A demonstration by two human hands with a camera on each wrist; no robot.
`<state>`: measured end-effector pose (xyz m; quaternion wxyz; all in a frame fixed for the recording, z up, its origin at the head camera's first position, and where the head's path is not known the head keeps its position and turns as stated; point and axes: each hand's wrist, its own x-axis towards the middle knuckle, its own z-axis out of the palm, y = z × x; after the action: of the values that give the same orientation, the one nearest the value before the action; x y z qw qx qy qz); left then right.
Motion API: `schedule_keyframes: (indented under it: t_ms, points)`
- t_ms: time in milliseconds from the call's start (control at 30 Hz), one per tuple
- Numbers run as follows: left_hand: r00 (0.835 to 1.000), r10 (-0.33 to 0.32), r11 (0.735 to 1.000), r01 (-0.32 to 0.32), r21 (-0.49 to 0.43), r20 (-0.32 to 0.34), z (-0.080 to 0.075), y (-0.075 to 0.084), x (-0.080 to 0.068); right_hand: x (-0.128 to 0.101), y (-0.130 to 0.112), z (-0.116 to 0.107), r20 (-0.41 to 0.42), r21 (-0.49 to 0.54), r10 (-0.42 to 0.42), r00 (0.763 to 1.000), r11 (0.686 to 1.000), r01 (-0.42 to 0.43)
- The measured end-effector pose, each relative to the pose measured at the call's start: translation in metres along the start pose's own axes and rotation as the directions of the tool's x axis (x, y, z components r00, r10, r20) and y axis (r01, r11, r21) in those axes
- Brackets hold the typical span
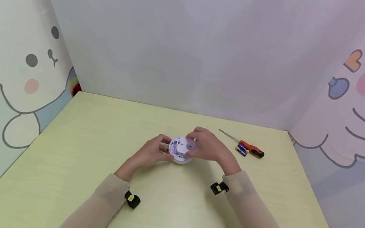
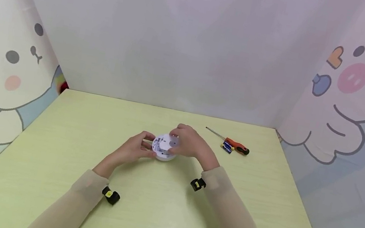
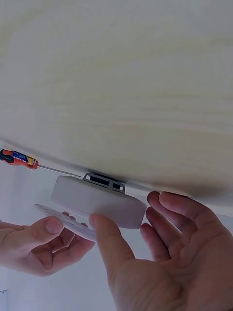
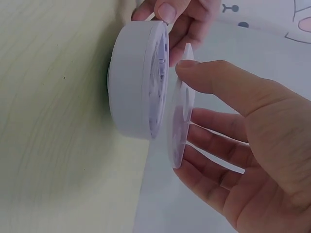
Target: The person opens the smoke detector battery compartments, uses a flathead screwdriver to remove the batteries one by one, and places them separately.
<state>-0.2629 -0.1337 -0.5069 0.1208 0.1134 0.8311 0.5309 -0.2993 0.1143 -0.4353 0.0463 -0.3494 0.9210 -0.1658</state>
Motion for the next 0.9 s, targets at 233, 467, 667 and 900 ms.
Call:
schedule_keyframes:
  t_ms: [233,467,667,900]
  points:
    - [1.0,0.02,1.0,-0.021,0.006,0.012,-0.001,0.0,0.0,0.01,0.005,0.003,0.04,-0.021,-0.055,0.998,0.998,0.056]
    - [0.999,0.035,0.999,-0.035,0.015,0.009,-0.002,-0.002,0.001,0.017,0.005,0.004,0.102,0.013,-0.105,0.989,0.994,0.105]
    - [0.999,0.041,0.999,-0.042,0.017,0.004,-0.002,-0.002,0.001,0.02,0.006,0.005,0.12,0.016,-0.109,0.987,0.994,0.108]
    - [1.0,0.031,0.999,-0.031,0.006,0.002,-0.002,-0.001,0.0,0.024,0.009,0.009,0.121,0.016,-0.111,0.987,0.994,0.11]
